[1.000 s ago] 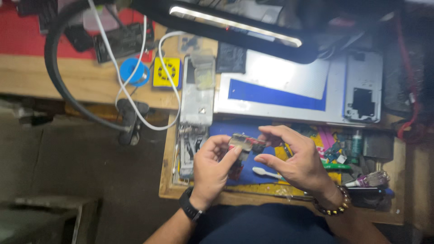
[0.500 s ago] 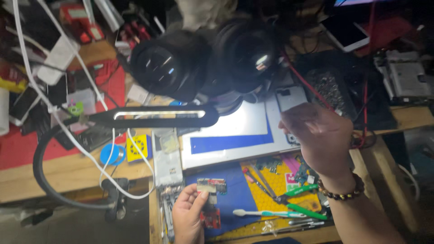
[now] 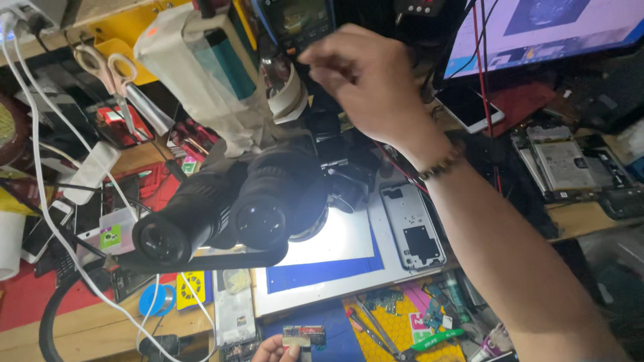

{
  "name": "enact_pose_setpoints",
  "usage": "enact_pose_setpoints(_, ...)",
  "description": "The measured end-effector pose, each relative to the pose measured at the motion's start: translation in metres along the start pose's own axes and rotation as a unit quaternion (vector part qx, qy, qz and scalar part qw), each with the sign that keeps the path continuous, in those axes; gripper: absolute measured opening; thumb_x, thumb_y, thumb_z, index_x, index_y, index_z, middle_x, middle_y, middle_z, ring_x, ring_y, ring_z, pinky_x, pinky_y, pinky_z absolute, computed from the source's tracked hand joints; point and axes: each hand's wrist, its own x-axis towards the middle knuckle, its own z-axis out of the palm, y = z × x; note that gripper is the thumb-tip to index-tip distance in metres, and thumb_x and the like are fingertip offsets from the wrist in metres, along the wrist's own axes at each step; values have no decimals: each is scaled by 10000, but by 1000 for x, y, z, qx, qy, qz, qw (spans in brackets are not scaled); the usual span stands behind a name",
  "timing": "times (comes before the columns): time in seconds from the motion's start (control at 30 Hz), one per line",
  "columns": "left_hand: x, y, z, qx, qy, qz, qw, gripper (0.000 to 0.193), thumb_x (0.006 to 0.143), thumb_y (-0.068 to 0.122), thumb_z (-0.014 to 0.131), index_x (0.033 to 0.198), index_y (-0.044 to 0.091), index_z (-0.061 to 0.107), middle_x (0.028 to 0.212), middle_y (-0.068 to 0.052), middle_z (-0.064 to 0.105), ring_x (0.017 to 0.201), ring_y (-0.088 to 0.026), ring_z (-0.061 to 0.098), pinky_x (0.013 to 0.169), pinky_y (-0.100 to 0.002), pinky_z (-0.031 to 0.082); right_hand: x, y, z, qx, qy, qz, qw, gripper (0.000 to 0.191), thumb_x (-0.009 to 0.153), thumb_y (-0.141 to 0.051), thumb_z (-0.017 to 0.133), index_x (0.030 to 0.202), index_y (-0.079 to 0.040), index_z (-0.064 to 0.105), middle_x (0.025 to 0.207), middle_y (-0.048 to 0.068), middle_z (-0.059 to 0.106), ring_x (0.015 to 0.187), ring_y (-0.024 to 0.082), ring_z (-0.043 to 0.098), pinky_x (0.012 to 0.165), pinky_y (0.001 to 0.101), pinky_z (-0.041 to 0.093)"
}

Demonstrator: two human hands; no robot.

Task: The person works on a small circuit board at a cluttered workbench. They use a soldering iron to work on the board, then apply a strip of masking tape to it. The person also handles a roll of tape and a toothbrush during the process.

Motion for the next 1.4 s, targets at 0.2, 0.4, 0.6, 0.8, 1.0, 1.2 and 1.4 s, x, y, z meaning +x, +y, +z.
enact_pose_setpoints(0.2, -4, 25, 13, 16, 8, 0, 1000, 257, 863, -13, 689, 1103, -63, 611, 966, -233, 817, 912, -238, 791, 849, -387, 642, 33, 12, 17, -170, -182, -31, 968, 312, 870, -103, 787, 1177, -119, 732, 1048, 113, 673, 970, 315, 687, 849, 408, 555)
enact_pose_setpoints(0.4, 0, 19, 11, 21, 6, -1, 1000, 259, 862, -10, 692, 1104, -60, 612, 965, -231, 817, 909, -236, 790, 848, -386, 643, 35, 15, 30, -221, -228, 28, 948, 245, 825, -177, 786, 1060, -123, 746, 1089, 126, 654, 1068, 353, 640, 865, 475, 495)
enact_pose_setpoints(0.6, 1, 15, 8, 24, 6, -1, 1000, 262, 862, -8, 695, 1105, -58, 612, 965, -228, 817, 905, -234, 789, 846, -385, 643, 39, 27, 23, -166, -197, -13, 966, 246, 843, -184, 810, 1064, -99, 744, 1015, 98, 683, 1014, 298, 665, 890, 412, 534)
enact_pose_setpoints(0.8, -18, 32, 8, 25, 6, 0, 1000, 264, 861, -5, 698, 1106, -56, 613, 964, -225, 817, 902, -231, 788, 844, -384, 644, 42, 27, 22, -189, -177, -52, 964, 251, 846, -211, 830, 1066, -114, 758, 1020, 99, 686, 956, 305, 687, 824, 417, 549)
enact_pose_setpoints(1.0, -13, 27, 7, 28, 5, -4, 1000, 266, 861, -3, 701, 1107, -54, 613, 964, -222, 816, 898, -229, 787, 843, -383, 644, 51, 26, 18, -200, -188, -82, 958, 264, 835, -215, 838, 1070, -120, 765, 1024, 99, 695, 922, 305, 700, 806, 412, 558)
enact_pose_setpoints(1.2, -16, 37, 10, 31, 4, -3, 1000, 269, 861, 0, 704, 1108, -52, 614, 964, -219, 816, 895, -227, 786, 841, -381, 645, 49, 25, 20, -191, -184, -108, 958, 263, 823, -195, 841, 1057, -108, 759, 1006, 86, 720, 919, 297, 710, 815, 407, 567)
enact_pose_setpoints(1.4, 3, 19, 3, 30, 2, 2, 1000, 271, 860, 2, 707, 1109, -50, 614, 963, -217, 816, 891, -225, 785, 840, -380, 645, 46, 27, 26, -212, -183, -115, 953, 236, 859, -189, 834, 1063, -101, 753, 973, 95, 718, 869, 290, 720, 794, 414, 579)
